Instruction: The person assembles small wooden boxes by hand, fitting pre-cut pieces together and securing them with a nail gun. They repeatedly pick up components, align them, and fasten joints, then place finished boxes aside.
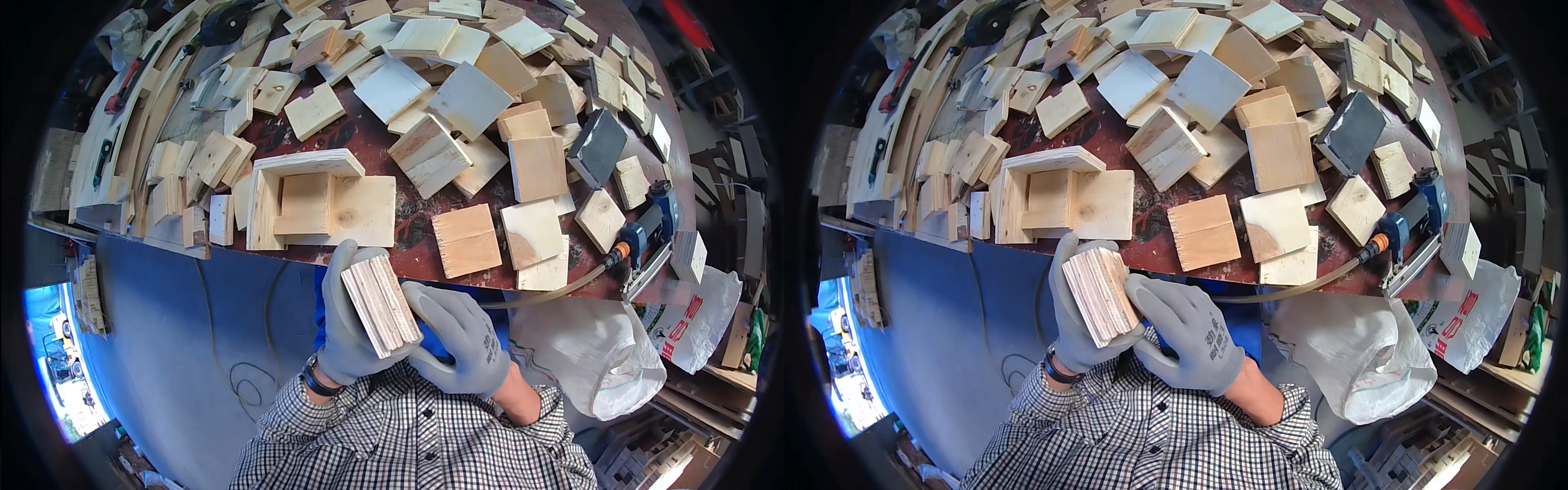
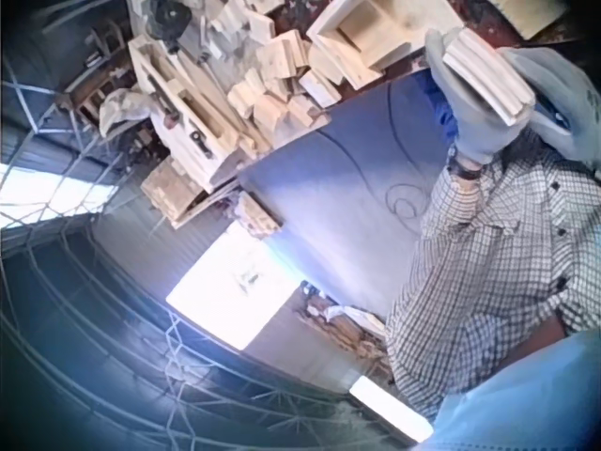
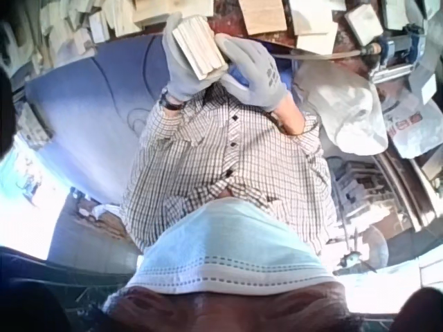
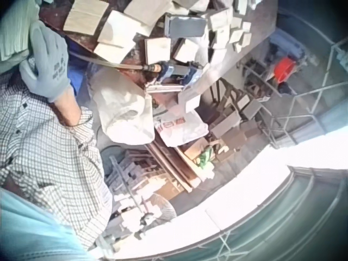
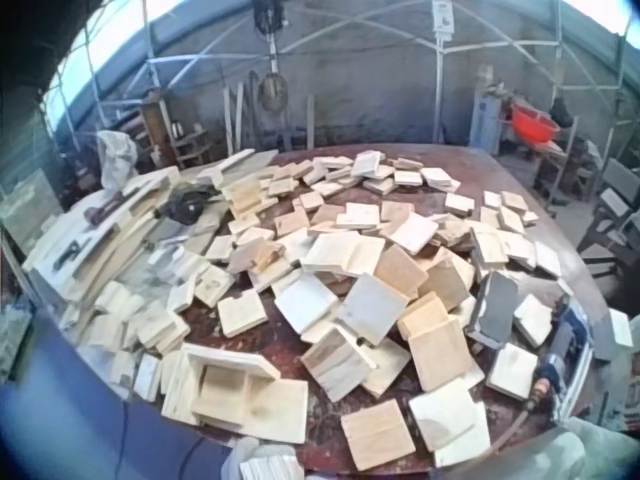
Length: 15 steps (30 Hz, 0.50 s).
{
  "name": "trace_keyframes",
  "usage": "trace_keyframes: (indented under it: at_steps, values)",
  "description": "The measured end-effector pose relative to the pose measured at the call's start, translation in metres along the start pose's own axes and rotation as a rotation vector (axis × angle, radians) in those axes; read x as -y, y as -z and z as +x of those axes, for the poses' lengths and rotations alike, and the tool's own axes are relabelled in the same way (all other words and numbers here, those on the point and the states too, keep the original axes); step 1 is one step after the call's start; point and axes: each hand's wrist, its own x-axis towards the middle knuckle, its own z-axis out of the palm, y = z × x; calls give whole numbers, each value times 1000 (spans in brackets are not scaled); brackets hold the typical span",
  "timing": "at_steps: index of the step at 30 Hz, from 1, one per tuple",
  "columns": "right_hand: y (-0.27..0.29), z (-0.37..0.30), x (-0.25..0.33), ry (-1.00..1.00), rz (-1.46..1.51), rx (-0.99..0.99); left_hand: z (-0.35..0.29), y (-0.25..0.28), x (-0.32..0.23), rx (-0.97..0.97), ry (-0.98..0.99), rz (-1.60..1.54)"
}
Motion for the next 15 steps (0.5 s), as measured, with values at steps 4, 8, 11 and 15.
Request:
trace_keyframes:
  at_steps: [4,8,11,15]
  values:
    - [10,2,3,-45,51,29,7,-6,-4,-5,-38,25]
    - [16,-2,3,-70,36,51,12,-11,-9,4,-71,149]
    - [17,-8,0,-36,37,23,13,-12,-9,39,-58,73]
    - [18,-13,-1,-24,70,6,12,-14,-8,55,-89,125]
